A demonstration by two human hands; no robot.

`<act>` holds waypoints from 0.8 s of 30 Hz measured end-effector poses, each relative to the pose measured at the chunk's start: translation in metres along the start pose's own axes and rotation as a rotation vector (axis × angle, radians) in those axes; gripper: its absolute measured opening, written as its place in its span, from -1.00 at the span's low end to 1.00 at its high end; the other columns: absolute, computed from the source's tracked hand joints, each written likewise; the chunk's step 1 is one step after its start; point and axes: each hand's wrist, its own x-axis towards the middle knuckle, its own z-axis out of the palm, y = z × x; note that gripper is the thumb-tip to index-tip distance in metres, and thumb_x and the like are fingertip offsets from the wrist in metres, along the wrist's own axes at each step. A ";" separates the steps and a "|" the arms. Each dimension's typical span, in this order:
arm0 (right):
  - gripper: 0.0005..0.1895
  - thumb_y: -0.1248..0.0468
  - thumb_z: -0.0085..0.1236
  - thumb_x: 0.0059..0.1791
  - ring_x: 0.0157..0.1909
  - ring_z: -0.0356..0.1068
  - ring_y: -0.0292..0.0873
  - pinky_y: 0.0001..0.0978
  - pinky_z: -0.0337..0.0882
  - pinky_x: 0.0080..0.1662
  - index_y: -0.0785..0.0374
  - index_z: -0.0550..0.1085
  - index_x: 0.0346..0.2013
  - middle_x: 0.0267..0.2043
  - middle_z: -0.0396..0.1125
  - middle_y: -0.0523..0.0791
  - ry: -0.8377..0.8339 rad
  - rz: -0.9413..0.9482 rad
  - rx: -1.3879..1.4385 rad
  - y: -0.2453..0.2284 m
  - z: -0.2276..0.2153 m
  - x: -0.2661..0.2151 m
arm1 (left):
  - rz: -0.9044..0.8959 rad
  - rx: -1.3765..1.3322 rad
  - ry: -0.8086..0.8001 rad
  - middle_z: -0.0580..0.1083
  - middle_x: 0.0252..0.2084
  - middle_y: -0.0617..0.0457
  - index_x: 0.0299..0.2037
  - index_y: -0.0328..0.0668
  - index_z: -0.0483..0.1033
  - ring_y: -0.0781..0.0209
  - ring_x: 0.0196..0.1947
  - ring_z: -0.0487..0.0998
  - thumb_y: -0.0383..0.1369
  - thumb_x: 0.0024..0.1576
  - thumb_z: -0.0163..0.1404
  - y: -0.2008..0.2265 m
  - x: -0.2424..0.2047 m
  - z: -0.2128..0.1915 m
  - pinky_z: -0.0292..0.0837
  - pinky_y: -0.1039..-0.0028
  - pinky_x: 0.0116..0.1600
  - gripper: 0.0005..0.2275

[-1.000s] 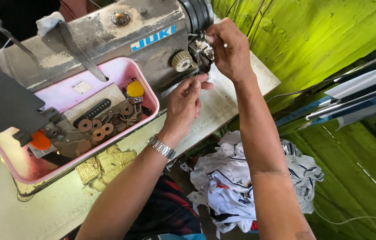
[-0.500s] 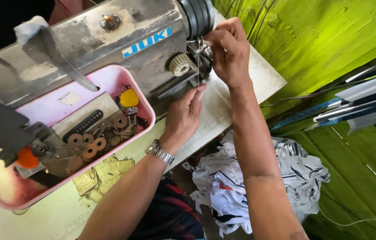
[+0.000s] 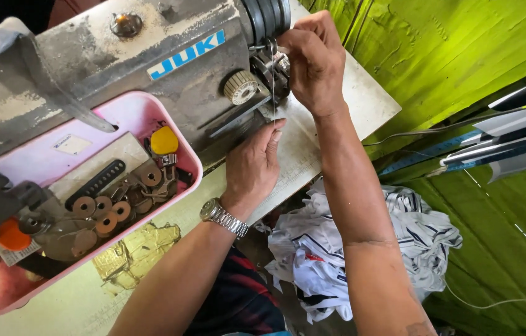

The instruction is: The person threads a sewing machine by hand, guiding the thread through the tension assembly and needle area. They handle a small metal bobbin, winding thread onto it before placing it into the machine's bobbin case. The person then continues to pull and adjust the thread through the machine's upper guides.

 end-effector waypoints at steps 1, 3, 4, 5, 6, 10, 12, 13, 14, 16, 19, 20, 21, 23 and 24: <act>-0.71 0.67 -0.11 -0.01 -0.27 0.15 -0.16 -0.37 0.20 -0.28 0.29 0.47 -0.26 -0.30 0.16 -0.12 -0.002 0.004 0.003 -0.006 -0.001 0.001 | -0.004 0.001 -0.002 0.60 0.03 0.02 0.13 -0.10 0.47 0.08 -0.11 0.68 -0.29 0.35 -0.23 0.001 -0.003 0.000 0.60 0.36 -0.20 -0.73; -0.74 0.67 -0.09 0.00 -0.25 0.16 -0.13 -0.31 0.19 -0.27 0.33 0.48 -0.27 -0.31 0.17 -0.09 -0.011 0.008 0.030 -0.013 -0.005 0.008 | 0.008 -0.003 0.014 0.60 0.04 0.04 0.11 -0.09 0.48 0.09 -0.08 0.67 -0.29 0.34 -0.20 0.002 -0.002 -0.001 0.59 0.36 -0.16 -0.75; -0.74 0.67 -0.09 0.00 -0.25 0.16 -0.13 -0.31 0.19 -0.27 0.33 0.48 -0.27 -0.31 0.17 -0.09 -0.012 0.006 0.034 -0.013 -0.005 0.008 | 0.006 -0.001 0.017 0.60 0.04 0.04 0.11 -0.09 0.48 0.09 -0.08 0.67 -0.29 0.34 -0.20 0.002 -0.002 -0.002 0.59 0.36 -0.16 -0.75; -0.75 0.66 -0.08 0.02 -0.26 0.16 -0.14 -0.33 0.19 -0.28 0.32 0.48 -0.26 -0.29 0.16 -0.09 -0.026 0.007 0.037 -0.014 -0.005 0.009 | 0.011 -0.003 0.019 0.59 0.04 0.03 0.12 -0.10 0.47 0.07 -0.06 0.66 -0.30 0.35 -0.22 0.003 -0.002 -0.003 0.57 0.33 -0.12 -0.74; -0.76 0.64 -0.07 0.04 -0.26 0.15 -0.15 -0.34 0.18 -0.28 0.30 0.47 -0.26 -0.27 0.16 -0.09 -0.038 0.004 0.036 -0.014 -0.006 0.010 | 0.021 -0.006 0.022 0.59 0.04 0.02 0.12 -0.10 0.47 0.05 -0.04 0.64 -0.30 0.35 -0.23 0.003 -0.001 -0.003 0.54 0.31 -0.08 -0.74; -0.79 0.60 -0.04 0.04 -0.29 0.14 -0.18 -0.33 0.17 -0.28 0.27 0.47 -0.28 -0.28 0.20 -0.12 -0.032 -0.039 -0.041 0.001 0.001 -0.006 | 0.011 0.015 0.002 0.60 0.04 0.05 0.10 -0.09 0.47 0.06 -0.07 0.66 -0.29 0.35 -0.24 0.005 -0.004 -0.004 0.54 0.29 -0.17 -0.74; -0.74 0.63 -0.12 0.00 -0.29 0.16 -0.17 -0.34 0.18 -0.28 0.25 0.44 -0.29 -0.30 0.21 -0.12 -0.001 -0.047 -0.067 0.004 0.004 -0.005 | 0.026 0.032 0.018 0.60 0.02 0.01 0.12 -0.13 0.46 0.04 -0.10 0.66 -0.33 0.34 -0.21 0.005 -0.003 -0.005 0.54 0.31 -0.21 -0.76; -0.74 0.63 -0.12 0.00 -0.29 0.16 -0.17 -0.34 0.18 -0.28 0.25 0.44 -0.29 -0.30 0.21 -0.12 0.001 -0.051 -0.069 0.004 0.003 -0.004 | 0.030 0.031 0.020 0.60 0.02 0.01 0.12 -0.13 0.46 0.04 -0.10 0.66 -0.33 0.34 -0.21 0.006 -0.002 -0.005 0.54 0.31 -0.21 -0.76; -0.74 0.64 -0.14 0.00 -0.28 0.17 -0.16 -0.35 0.20 -0.29 0.27 0.44 -0.30 -0.29 0.21 -0.11 -0.003 -0.038 -0.051 0.003 0.003 -0.005 | -0.022 0.052 0.001 0.60 0.04 0.05 0.15 -0.07 0.43 0.03 -0.14 0.67 -0.28 0.35 -0.25 0.007 -0.002 -0.005 0.51 0.27 -0.28 -0.73; -0.73 0.66 -0.15 -0.01 -0.27 0.18 -0.15 -0.35 0.22 -0.30 0.30 0.44 -0.31 -0.28 0.21 -0.09 -0.006 -0.026 -0.034 -0.002 0.002 -0.003 | -0.074 0.074 -0.018 0.59 0.06 0.09 0.17 0.00 0.39 0.01 -0.18 0.67 -0.23 0.35 -0.30 0.006 -0.004 -0.004 0.48 0.23 -0.34 -0.71; -0.72 0.68 -0.14 -0.01 -0.26 0.19 -0.13 -0.31 0.21 -0.31 0.31 0.45 -0.28 -0.28 0.21 -0.07 -0.011 -0.018 -0.001 -0.011 -0.002 0.004 | -0.019 0.086 0.024 0.57 0.12 0.03 0.26 -0.05 0.36 0.08 -0.04 0.67 -0.32 0.34 -0.21 0.003 -0.004 -0.001 0.55 0.31 -0.25 -0.70; -0.72 0.68 -0.13 -0.01 -0.26 0.19 -0.12 -0.31 0.21 -0.30 0.31 0.46 -0.28 -0.28 0.21 -0.07 -0.013 -0.006 0.009 -0.012 -0.002 0.004 | -0.026 0.095 0.004 0.57 0.13 0.02 0.29 -0.04 0.33 0.07 -0.06 0.67 -0.33 0.33 -0.17 0.004 -0.004 -0.002 0.55 0.30 -0.24 -0.68; -0.72 0.69 -0.12 -0.01 -0.25 0.20 -0.11 -0.30 0.22 -0.30 0.31 0.46 -0.28 -0.28 0.21 -0.06 -0.016 0.006 0.018 -0.013 -0.003 0.004 | -0.032 0.103 -0.017 0.56 0.14 0.01 0.32 -0.03 0.30 0.06 -0.08 0.67 -0.34 0.32 -0.14 0.004 -0.003 -0.002 0.54 0.29 -0.24 -0.65; -0.71 0.69 -0.12 -0.02 -0.26 0.19 -0.12 -0.30 0.21 -0.30 0.31 0.46 -0.28 -0.29 0.21 -0.07 -0.014 0.003 0.021 -0.013 -0.003 0.006 | 0.016 0.116 -0.001 0.56 0.14 -0.02 0.32 -0.09 0.30 0.10 -0.04 0.66 -0.38 0.30 -0.10 0.004 -0.004 -0.001 0.56 0.35 -0.17 -0.64; -0.71 0.70 -0.11 -0.03 -0.26 0.18 -0.12 -0.30 0.20 -0.31 0.31 0.46 -0.28 -0.29 0.20 -0.07 -0.013 0.000 0.026 -0.014 -0.004 0.005 | 0.063 0.129 0.016 0.55 0.15 -0.05 0.32 -0.16 0.30 0.14 -0.01 0.65 -0.42 0.29 -0.06 0.003 -0.004 -0.001 0.57 0.42 -0.11 -0.63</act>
